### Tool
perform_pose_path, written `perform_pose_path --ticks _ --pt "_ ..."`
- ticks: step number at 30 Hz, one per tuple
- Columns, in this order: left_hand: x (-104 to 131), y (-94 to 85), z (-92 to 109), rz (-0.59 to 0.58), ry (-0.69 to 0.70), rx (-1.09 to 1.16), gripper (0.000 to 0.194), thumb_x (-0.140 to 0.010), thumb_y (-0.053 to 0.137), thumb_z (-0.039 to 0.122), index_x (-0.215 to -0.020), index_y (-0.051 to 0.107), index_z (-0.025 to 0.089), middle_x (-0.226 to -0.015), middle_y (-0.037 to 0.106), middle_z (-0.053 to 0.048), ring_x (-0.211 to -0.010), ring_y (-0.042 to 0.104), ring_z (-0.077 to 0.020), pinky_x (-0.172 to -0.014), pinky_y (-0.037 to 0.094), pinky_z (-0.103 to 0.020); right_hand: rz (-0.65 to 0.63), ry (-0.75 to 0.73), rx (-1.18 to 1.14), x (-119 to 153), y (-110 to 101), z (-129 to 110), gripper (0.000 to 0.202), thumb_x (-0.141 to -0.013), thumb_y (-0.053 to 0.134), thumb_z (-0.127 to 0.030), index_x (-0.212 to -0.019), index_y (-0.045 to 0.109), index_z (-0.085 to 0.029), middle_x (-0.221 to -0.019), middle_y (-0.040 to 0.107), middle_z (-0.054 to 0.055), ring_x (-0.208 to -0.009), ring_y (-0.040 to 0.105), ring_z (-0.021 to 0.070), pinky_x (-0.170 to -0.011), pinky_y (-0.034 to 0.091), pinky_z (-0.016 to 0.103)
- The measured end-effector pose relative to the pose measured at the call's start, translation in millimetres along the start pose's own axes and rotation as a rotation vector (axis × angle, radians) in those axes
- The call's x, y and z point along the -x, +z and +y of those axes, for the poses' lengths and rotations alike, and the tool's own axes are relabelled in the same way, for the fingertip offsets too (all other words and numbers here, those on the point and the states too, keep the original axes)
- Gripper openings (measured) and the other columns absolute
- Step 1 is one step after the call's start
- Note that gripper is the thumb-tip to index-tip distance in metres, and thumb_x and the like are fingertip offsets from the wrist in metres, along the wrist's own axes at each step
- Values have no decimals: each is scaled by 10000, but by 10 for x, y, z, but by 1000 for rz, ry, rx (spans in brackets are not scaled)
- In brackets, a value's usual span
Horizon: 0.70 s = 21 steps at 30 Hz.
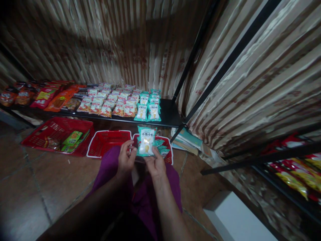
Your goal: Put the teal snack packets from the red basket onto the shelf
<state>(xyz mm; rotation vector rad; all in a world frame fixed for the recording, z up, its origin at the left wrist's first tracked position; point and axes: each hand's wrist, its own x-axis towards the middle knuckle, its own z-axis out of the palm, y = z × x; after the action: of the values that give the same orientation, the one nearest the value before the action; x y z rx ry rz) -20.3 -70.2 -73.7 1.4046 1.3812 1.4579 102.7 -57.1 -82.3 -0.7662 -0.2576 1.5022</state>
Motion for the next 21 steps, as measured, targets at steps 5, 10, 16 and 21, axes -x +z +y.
perform_pose_path --ticks 5,10,16,21 --pt "-92 39 -184 -167 -310 235 346 -748 660 402 -1000 600 172 -844 627 -37 -640 590 -108 -581 473 -212 16 -5 9 -12 -18 38 310 -716 706 -275 -1016 640 -235 -968 728 26 -1009 649 215 -908 521 414" --pt "-93 88 -171 -102 -365 342 366 -640 734 400 -880 608 153 -777 600 -23 -612 574 -97 -548 461 -201 86 15 -5 14 7 47 199 -713 711 -250 -902 656 -220 -931 732 16 -928 676 191 -842 559 354" --pt "-140 80 -121 -28 -426 412 353 -592 744 400 -798 579 165 -658 592 16 -584 561 -100 -539 437 -203 49 82 165 130 43 -16 240 -722 732 -302 -937 639 -248 -1003 720 0 -895 683 181 -775 585 366" --pt "-154 62 -97 10 -421 415 333 -597 739 392 -776 570 167 -657 604 17 -570 562 -97 -534 431 -204 6 69 259 190 60 -53 484 -627 783 -135 -1061 623 -278 -1033 708 -29 -880 676 132 -783 570 262"
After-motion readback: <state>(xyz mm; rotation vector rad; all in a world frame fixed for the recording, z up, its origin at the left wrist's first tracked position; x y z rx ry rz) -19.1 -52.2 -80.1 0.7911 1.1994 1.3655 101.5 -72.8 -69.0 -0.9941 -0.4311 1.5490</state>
